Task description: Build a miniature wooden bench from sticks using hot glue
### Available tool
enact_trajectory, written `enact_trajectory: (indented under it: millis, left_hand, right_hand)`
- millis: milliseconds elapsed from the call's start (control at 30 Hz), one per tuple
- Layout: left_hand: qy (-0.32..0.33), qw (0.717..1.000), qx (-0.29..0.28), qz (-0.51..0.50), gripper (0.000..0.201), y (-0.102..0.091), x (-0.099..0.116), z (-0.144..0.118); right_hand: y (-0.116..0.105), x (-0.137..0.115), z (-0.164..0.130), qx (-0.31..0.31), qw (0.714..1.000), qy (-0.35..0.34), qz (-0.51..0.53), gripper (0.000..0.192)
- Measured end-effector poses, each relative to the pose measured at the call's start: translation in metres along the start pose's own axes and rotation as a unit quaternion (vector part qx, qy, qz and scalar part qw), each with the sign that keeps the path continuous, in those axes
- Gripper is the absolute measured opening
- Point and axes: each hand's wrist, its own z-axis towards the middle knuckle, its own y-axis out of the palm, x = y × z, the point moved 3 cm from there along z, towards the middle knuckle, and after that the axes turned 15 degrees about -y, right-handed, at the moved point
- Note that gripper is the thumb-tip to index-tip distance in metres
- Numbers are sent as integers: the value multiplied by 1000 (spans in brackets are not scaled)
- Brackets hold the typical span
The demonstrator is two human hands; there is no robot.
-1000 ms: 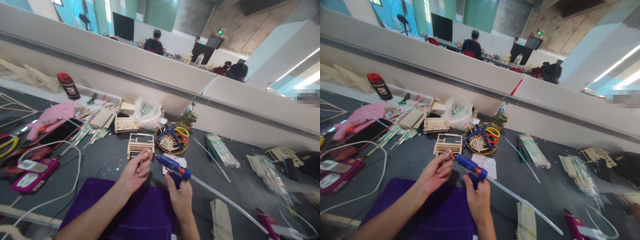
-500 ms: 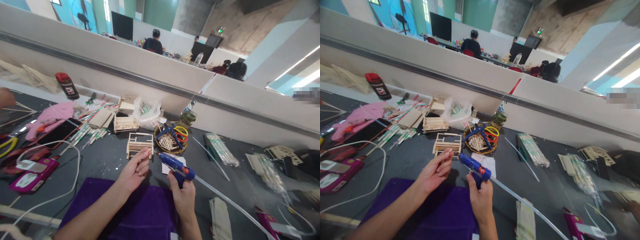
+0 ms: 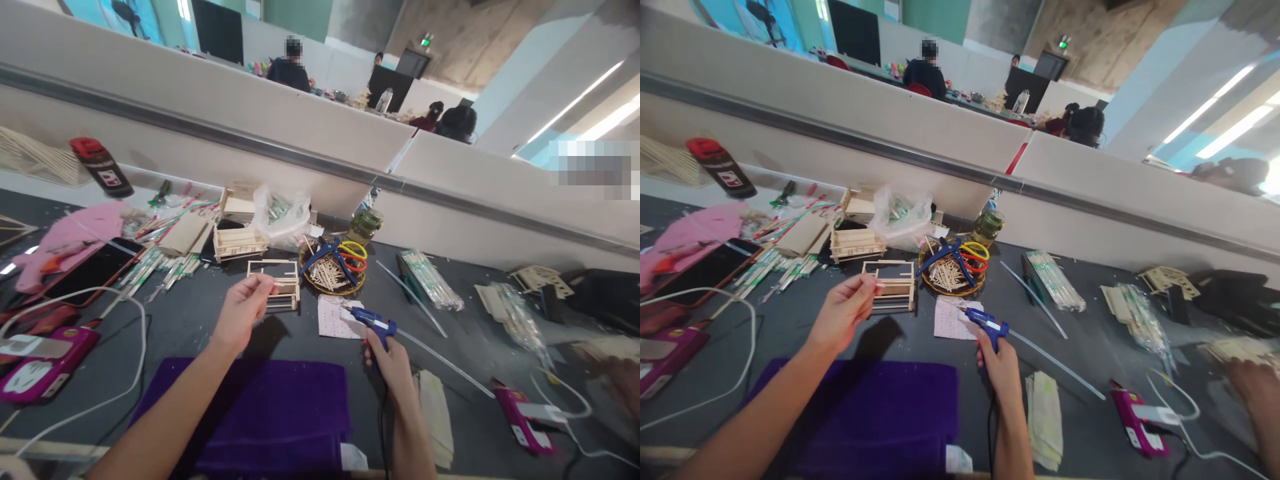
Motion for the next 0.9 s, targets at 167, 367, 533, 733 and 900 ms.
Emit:
enact_trajectory:
  millis: [167, 367, 533, 733, 900]
  left_hand:
    - [36, 980, 3, 193, 29, -17, 20, 18]
    - [106, 895, -71, 428, 33, -25, 40, 43]
    - [156, 826, -56, 539, 33, -27, 54, 57]
    - [170, 807, -92, 558, 34, -33, 58, 63]
    - [183, 811, -95, 547, 31, -41, 57, 65]
  right_hand:
    - [4, 9, 3, -27, 941, -23, -336, 57]
    - [4, -39, 6, -2, 889, -101, -447, 48]
    - [35, -128, 34, -63, 964, -235, -103, 30]
    - [112, -199, 87, -151, 939, -307, 42, 12]
    - [156, -199, 111, -264, 924, -262, 90, 10]
